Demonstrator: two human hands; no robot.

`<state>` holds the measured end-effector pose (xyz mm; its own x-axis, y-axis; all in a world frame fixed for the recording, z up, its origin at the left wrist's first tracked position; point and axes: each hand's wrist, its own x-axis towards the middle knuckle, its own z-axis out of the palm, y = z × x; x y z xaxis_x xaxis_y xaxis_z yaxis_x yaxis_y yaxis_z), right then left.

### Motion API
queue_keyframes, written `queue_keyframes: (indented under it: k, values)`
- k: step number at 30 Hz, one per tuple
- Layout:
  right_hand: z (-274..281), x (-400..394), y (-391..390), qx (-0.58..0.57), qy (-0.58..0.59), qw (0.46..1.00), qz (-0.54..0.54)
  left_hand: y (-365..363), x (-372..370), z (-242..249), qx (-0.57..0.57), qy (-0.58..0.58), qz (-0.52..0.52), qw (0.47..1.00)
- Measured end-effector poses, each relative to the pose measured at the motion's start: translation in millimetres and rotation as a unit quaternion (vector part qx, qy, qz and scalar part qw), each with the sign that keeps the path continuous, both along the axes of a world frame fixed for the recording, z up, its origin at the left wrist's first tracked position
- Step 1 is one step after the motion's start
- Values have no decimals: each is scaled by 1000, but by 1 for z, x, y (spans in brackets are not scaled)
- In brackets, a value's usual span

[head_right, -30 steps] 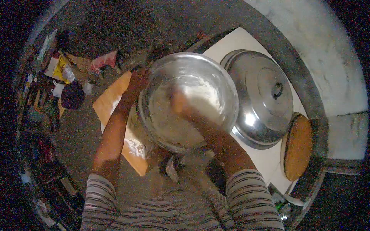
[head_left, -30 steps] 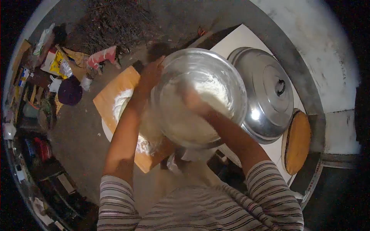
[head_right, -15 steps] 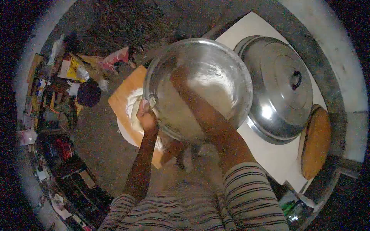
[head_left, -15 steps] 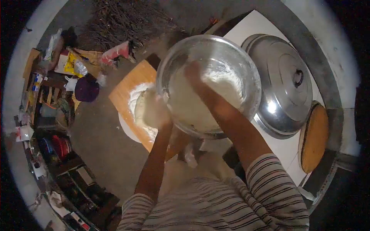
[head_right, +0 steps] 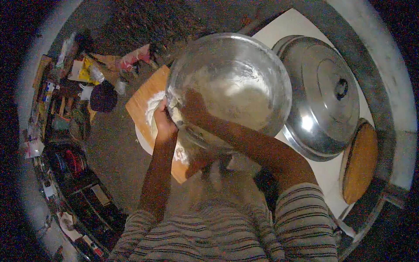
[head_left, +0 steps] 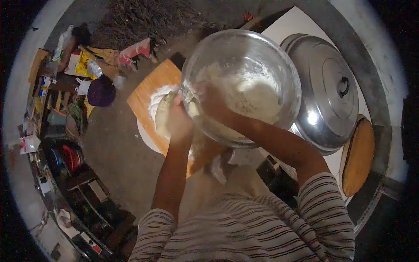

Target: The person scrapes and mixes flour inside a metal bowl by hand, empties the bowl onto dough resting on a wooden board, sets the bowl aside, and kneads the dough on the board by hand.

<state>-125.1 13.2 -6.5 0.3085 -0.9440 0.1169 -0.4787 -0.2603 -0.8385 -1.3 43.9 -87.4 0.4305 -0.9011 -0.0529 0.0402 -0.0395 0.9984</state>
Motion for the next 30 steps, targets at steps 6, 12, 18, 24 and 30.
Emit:
queue_keyframes:
  k: [6,12,18,24,30]
  values:
    - [27,-18,26,-94,33,988,114,1,-10,46,28,304,-54,951]
    - [14,-57,-1,-71,170,942,282,23,-20,115,-76,299,-104,946]
    - [6,-8,-4,-315,82,917,232,17,13,113,112,428,-119,889]
    - [36,-42,44,-198,59,931,302,8,22,85,121,333,-94,930]
    - [55,-71,26,10,107,955,277,11,8,106,133,289,-32,948]
